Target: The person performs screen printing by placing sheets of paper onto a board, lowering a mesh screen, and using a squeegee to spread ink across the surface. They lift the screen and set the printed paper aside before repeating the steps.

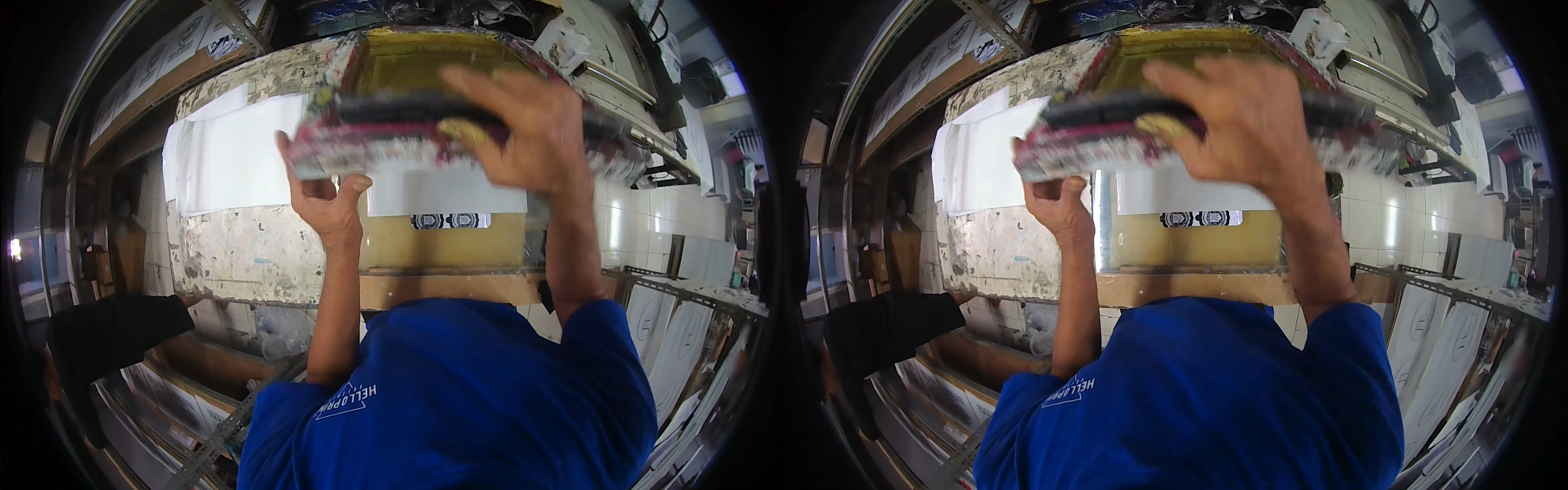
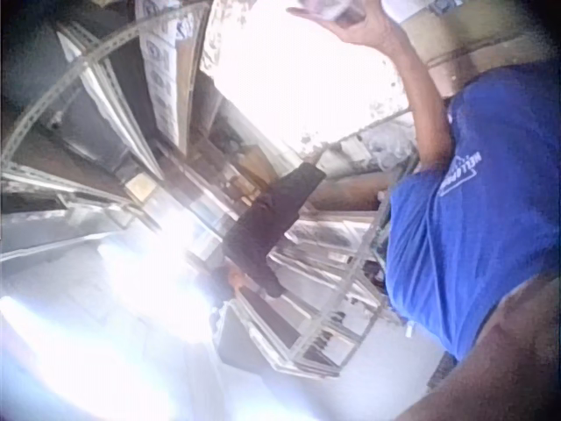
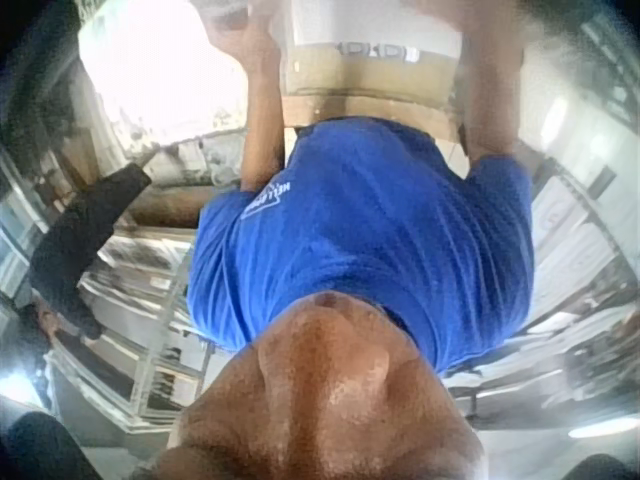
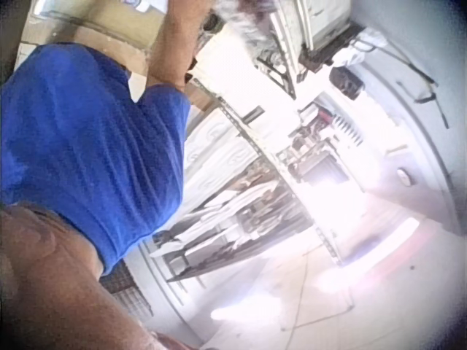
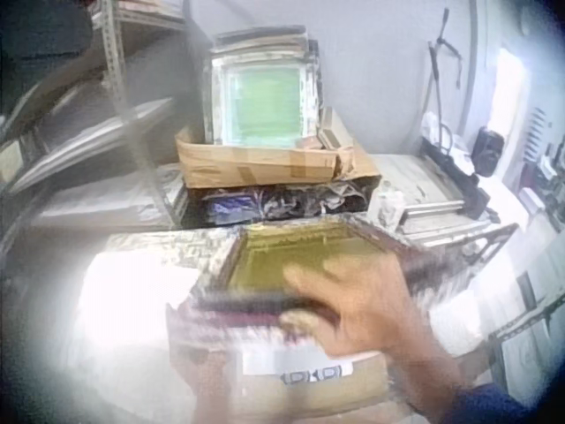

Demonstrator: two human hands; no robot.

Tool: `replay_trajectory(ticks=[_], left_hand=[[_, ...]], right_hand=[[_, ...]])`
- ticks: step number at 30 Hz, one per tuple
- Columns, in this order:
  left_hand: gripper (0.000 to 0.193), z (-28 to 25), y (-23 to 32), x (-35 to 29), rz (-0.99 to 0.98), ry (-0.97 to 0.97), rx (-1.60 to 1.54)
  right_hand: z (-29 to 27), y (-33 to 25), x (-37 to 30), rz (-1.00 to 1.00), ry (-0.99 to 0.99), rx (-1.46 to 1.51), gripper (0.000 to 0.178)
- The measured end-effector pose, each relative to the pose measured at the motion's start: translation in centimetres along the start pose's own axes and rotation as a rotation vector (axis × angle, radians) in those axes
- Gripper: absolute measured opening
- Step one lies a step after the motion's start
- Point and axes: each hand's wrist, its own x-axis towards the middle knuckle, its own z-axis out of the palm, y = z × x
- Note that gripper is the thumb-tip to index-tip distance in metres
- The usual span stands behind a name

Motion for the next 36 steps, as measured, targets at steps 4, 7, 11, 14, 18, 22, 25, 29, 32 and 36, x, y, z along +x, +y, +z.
replay_trajectory(ticks=[4, 7, 11, 14, 18, 22, 25, 29, 32, 36], left_hand=[[0.079, -4.9, -1.9, -5.2, -0.191, -0.009, 0.157], [0.083, -8.6, -5.0, -8.4, -0.285, -0.072, 0.252], [0.107, -12.9, -9.7, -11.3, -0.197, -0.163, 0.473], [0.108, -13.6, -10.9, -11.9, 0.053, -0.228, 0.802], [0.097, -13.5, -10.6, -11.7, 0.097, -0.282, 1.035], [0.092, -13.0, -10.2, -11.7, 0.115, -0.279, 1.095], [0.092, -13.0, -10.0, -11.7, 0.089, -0.278, 1.106], [0.093, -13.0, -9.6, -11.8, 0.051, -0.286, 1.116], [0.094, -13.1, -9.6, -11.8, 0.055, -0.289, 1.096], [0.095, -13.3, -9.8, -11.9, 0.052, -0.287, 1.106]], right_hand=[[2.8, -1.8, -5.6, 0.112, -0.069, 0.138, 0.038], [5.0, -1.7, -8.0, 0.242, -0.177, 0.218, 0.042], [9.1, 0.0, -10.0, 0.388, -0.358, 0.413, 0.039], [12.2, 0.5, -12.3, 0.463, -0.52, 0.434, 0.039], [14.4, -0.6, -15.4, 0.374, -0.599, 0.267, 0.058], [15.6, -1.3, -16.1, 0.319, -0.545, 0.093, 0.072], [17.8, 0.5, -15.8, 0.328, -0.421, 0.092, 0.073], [20.9, 5.2, -13.3, 0.309, -0.321, 0.037, 0.071], [22.8, 8.5, -10.3, 0.303, -0.29, 0.0, 0.071], [25.0, 13.0, -6.7, 0.243, -0.224, -0.047, 0.068]])
